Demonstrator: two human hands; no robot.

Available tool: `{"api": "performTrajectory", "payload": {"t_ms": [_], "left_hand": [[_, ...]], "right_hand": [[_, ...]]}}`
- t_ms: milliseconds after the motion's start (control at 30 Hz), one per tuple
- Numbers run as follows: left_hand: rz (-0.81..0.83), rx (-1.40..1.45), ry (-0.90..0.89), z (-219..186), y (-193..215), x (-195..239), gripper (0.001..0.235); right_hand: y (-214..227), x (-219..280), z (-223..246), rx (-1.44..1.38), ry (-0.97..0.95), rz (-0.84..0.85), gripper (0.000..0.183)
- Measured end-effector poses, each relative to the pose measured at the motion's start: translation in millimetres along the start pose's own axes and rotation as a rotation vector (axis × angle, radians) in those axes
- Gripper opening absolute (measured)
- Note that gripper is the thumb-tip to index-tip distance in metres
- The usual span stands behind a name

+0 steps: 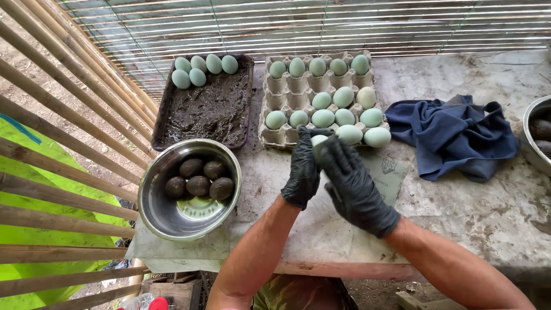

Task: The person sands the surface of light green eggs using a piece of sandpaper. They hold each egg in one hand and rub it with the sandpaper in the other, then place the egg into a metal bowl containing dark-colored eggs. The person repeats this process for multiple eggs taken from a cardboard tray.

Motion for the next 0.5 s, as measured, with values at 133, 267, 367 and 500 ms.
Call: {"api": "performTrajectory", "payload": {"t_ms": [133,267,367,500], "left_hand": [[0.124,-0.290,-0.327,12.8,15.8,-23.2,0.025],[0.043,-0.039,-0.104,14.1,7.9,-10.3,0.027],[-0.006,0.098,-0.009,-1.7,-6.5,9.5,0.054],[-0.002,0.087,0.005,-1.5,-2.8,13.7,0.052]], "right_hand": [[2.2,-8.7,-0.8,-0.047,0.026,-0.006,0.063],[8.8,-11.3,-5.1,-0.063,-0.068,-0.091,0.059],[8.4,9.7,13.8,-0.015,-0.039,0.024,0.065],[4.9,9.0,5.1,0.015,-0.014,0.058,0.067]]}}
Point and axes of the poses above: each hand's wrist, its own x-axis away from the middle knuckle, its own y-axis out of the back of the hand, z = x × y, the point moved 4 cm from there along -x, towards the middle knuckle, and after that the axes turned 4 degrees about -z, right-handed, at the moved point
